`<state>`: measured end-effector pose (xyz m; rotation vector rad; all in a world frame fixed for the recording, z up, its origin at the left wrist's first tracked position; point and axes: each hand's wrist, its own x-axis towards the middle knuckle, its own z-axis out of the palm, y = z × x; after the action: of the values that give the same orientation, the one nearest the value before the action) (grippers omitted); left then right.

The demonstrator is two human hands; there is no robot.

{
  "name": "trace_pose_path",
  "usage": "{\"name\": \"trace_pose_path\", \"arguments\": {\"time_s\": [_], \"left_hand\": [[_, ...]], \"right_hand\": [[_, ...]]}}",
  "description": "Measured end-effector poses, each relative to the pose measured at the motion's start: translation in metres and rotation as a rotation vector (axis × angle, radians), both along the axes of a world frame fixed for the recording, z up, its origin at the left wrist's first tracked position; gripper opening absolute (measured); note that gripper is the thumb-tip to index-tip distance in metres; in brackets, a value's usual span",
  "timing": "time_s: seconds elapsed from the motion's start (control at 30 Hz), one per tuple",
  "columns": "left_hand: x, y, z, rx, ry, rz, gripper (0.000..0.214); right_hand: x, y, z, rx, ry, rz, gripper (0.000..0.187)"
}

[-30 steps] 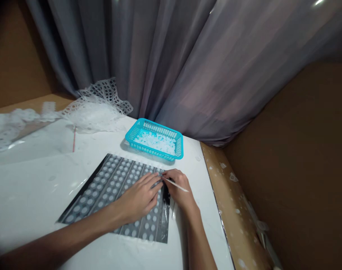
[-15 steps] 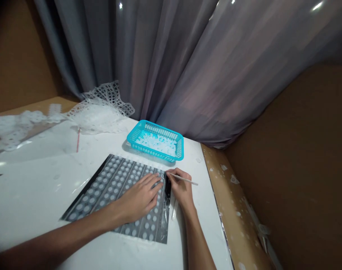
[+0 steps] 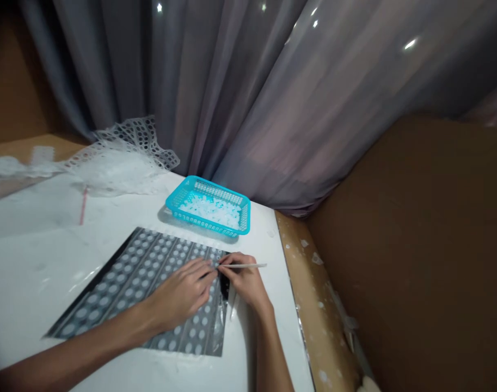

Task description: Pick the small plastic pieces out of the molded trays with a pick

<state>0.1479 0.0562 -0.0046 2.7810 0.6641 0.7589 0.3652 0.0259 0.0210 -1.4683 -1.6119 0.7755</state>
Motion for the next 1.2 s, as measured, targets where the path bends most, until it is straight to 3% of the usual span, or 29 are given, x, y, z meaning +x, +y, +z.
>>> {"name": "trace_pose_path", "arguments": {"time_s": [0.2,0.53,0.93,1.0,1.2], "left_hand": [[0.000,0.000,-0.004,0.011,-0.041,-0.034,0.022],[0.000,0.000,-0.006,0.037,0.002,-0.028,0.021],[-0.001,0.000,-0.006,0.047,0.034,-0.029,0.024],[-0.001,0.000,-0.003,0.045,0.029,-0.026,0.022],[-0.005,-0.002,0.006,0.033,-0.006,-0.027,0.013]], "right_hand": [[-0.002,-0.002,0.002,0.028,-0.101,0.003,0.011],[-0.008,-0.002,-0.002,0.134,-0.487,0.093,0.021],[-0.009,0.002,-0.008,0.087,-0.039,-0.203,0.018],[-0.005,0.001,-0.003,0.068,-0.012,-0.190,0.018],[0.001,-0.006,0.012,-0.076,0.054,0.020,0.017]]}}
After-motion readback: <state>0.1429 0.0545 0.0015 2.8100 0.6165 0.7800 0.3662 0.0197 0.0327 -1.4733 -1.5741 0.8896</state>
